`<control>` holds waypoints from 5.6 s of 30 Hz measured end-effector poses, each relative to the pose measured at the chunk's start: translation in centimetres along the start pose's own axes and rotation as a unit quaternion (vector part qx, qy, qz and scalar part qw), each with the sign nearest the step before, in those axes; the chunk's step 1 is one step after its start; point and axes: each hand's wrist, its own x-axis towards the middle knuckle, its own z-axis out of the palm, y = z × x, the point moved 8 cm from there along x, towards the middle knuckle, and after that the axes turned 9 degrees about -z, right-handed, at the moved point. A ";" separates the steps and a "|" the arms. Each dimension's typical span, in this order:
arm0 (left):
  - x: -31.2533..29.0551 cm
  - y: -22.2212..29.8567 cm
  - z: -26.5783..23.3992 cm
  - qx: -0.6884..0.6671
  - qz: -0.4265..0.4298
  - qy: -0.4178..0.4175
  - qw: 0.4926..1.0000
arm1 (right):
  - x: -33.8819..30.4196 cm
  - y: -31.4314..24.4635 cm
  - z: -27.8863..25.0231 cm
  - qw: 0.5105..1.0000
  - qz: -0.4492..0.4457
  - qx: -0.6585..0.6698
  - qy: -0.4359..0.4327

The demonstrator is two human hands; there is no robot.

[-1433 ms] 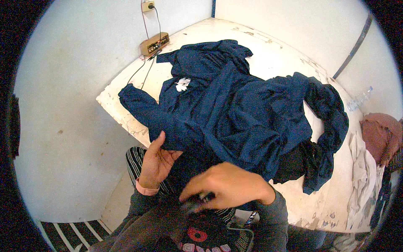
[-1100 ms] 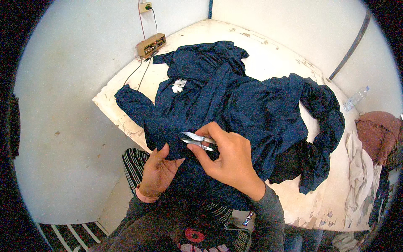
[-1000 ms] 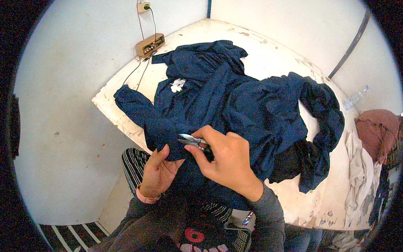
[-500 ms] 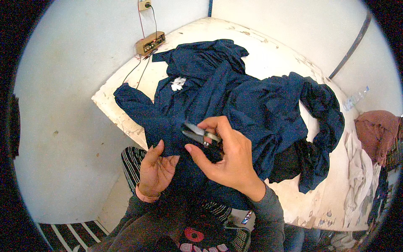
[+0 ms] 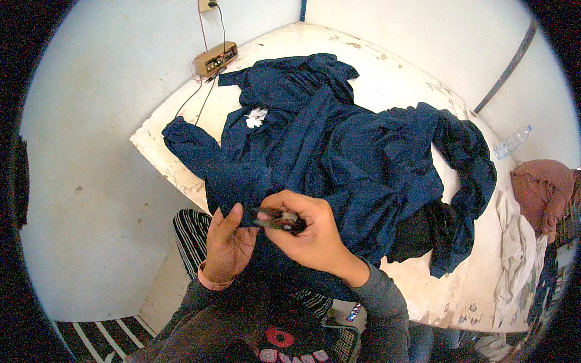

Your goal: The person uses a seam ripper to remove loose threads and small fabric bits from a dark blue garment laid on a table. They repeatedly pick at the fabric, pull out threads, and adjust the garment to access different areas.

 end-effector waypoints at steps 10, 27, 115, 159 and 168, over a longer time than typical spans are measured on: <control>0.6 0.3 -0.5 -0.045 0.014 0.013 0.999 | 0.4 -0.7 -3.0 0.999 -0.015 -0.043 -0.016; 0.8 0.0 -0.1 0.023 0.020 0.116 0.993 | -0.3 1.0 0.3 0.965 0.160 0.194 -0.068; 0.0 0.9 -1.0 -0.115 0.057 0.092 0.988 | 1.0 -1.9 -0.2 0.938 -0.145 -0.313 -0.041; -0.4 2.7 -1.8 0.201 -0.114 0.197 0.953 | 1.7 -1.4 -1.6 0.969 -0.064 -0.225 -0.082; -0.4 2.1 -1.8 0.204 -0.117 0.177 0.956 | 1.6 -2.5 -1.1 0.937 -0.134 -0.314 -0.074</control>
